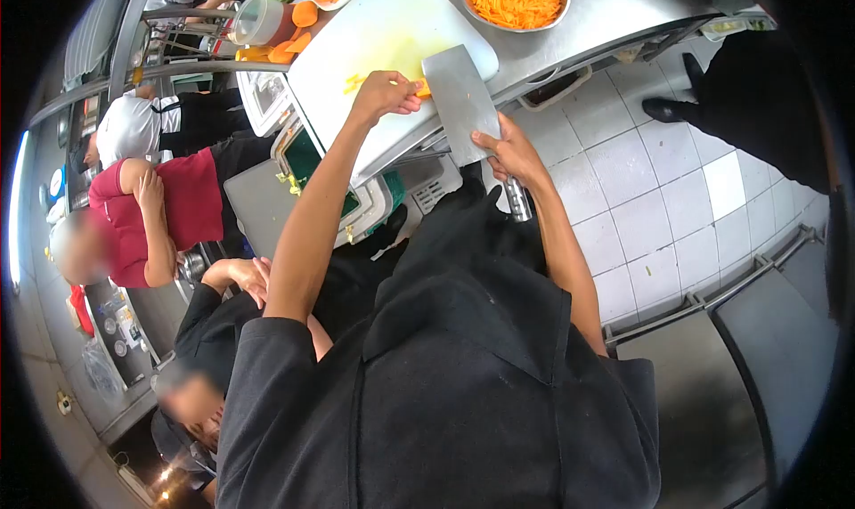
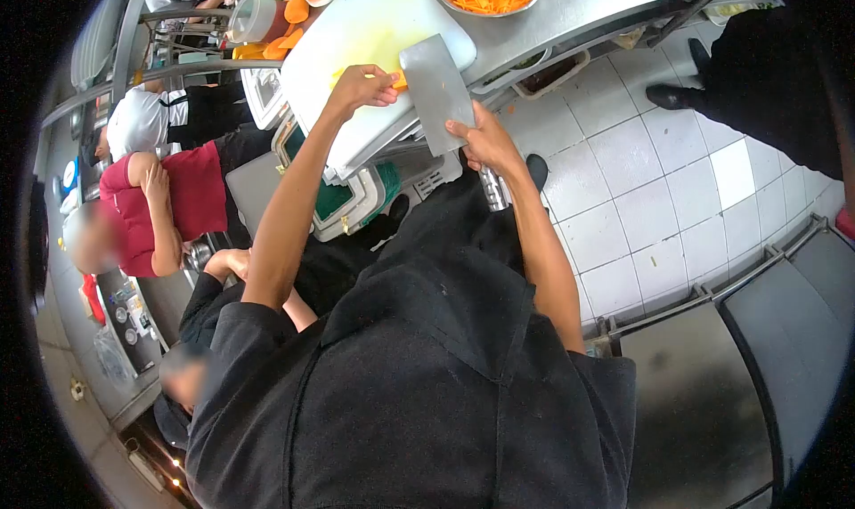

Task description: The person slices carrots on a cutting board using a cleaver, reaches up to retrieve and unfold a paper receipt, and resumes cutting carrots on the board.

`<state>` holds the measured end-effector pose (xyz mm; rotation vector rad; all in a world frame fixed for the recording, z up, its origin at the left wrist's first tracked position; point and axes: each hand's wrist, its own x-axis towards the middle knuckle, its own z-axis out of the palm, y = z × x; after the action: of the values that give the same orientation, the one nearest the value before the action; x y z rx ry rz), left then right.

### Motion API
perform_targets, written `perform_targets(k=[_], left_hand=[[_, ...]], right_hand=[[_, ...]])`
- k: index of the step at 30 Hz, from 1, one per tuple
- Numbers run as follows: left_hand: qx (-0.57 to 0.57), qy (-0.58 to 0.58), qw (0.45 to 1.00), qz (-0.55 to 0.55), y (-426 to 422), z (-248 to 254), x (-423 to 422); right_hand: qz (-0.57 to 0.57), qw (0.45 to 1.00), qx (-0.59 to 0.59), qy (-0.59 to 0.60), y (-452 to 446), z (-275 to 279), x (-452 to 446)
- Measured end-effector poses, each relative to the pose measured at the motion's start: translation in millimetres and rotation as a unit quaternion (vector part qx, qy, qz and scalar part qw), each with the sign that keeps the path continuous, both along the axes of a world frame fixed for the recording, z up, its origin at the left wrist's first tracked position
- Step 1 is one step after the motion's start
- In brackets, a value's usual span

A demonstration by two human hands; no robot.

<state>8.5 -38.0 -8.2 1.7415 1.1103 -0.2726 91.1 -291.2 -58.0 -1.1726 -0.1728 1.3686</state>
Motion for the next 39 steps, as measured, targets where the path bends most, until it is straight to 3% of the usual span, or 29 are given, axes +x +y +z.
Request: perform_targets(k=[39], left_hand=[[0.029,-0.005,0.999,0.026,-9.4,-2.7,-1.2]], right_hand=[[-0.019,0.999,0.033,0.036,24.4,-12.1,-7.5]])
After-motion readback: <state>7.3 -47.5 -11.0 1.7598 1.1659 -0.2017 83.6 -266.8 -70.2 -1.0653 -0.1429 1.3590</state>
